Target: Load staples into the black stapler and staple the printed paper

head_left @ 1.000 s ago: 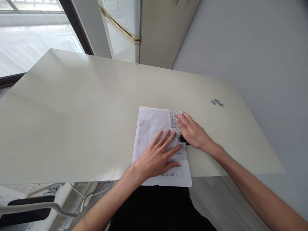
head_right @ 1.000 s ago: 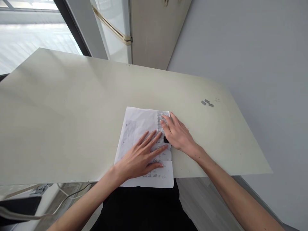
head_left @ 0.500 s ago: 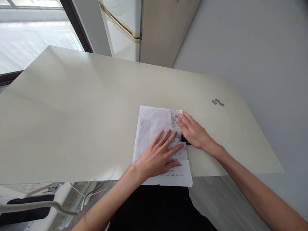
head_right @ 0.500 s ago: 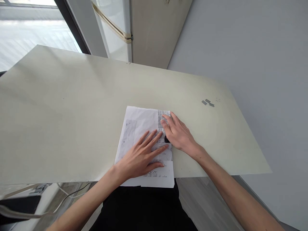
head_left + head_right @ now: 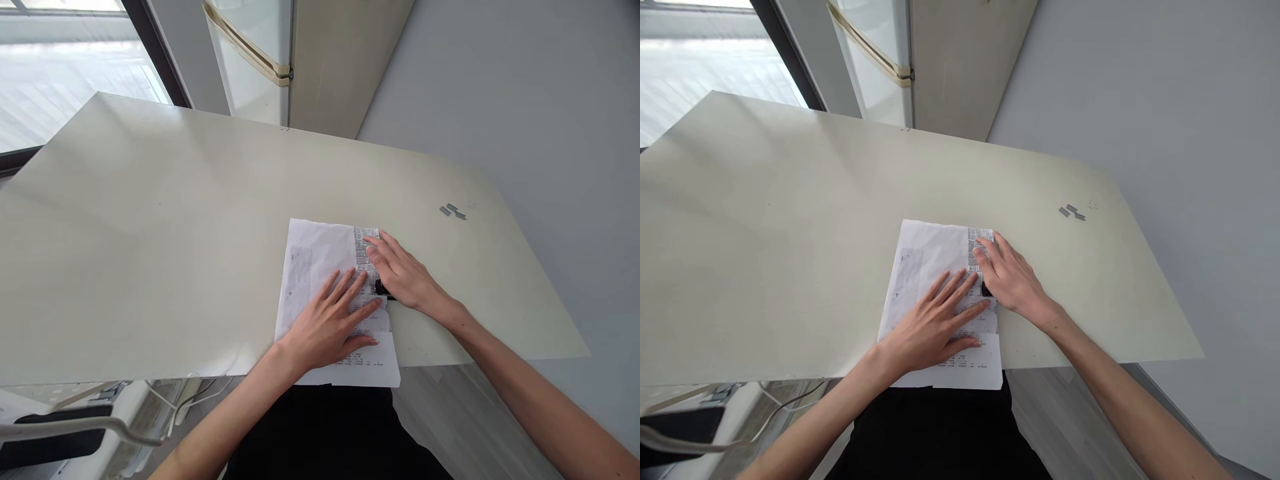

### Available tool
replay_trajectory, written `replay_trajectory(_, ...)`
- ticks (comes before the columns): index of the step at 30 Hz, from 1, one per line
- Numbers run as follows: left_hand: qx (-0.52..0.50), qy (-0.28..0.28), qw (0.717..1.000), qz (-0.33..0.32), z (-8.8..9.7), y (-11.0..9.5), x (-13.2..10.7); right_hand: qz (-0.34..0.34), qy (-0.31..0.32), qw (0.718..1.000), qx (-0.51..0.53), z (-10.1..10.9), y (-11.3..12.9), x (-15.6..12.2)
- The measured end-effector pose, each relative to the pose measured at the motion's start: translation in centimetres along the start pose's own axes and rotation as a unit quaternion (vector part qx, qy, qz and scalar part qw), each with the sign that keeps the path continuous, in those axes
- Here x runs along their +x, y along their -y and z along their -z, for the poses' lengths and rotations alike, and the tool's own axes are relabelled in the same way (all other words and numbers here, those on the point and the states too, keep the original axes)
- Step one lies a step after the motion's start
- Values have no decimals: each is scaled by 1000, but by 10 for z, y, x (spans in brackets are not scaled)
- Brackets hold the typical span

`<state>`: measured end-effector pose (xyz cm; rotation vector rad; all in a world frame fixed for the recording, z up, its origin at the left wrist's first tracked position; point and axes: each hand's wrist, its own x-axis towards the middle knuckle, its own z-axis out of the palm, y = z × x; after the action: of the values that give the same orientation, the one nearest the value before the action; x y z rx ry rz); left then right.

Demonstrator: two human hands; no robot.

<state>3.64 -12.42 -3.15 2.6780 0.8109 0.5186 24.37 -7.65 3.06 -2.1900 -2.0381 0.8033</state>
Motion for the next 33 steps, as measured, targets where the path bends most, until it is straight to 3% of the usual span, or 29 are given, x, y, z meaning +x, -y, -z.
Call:
replay_trajectory(20, 0, -10, 1000, 0, -4, 0, 0, -2, -2, 1000, 0, 0, 2, -1)
replay_trajectory(33, -2, 7, 1000, 1, 2, 1, -1, 6, -2, 1000, 16, 4, -1, -2)
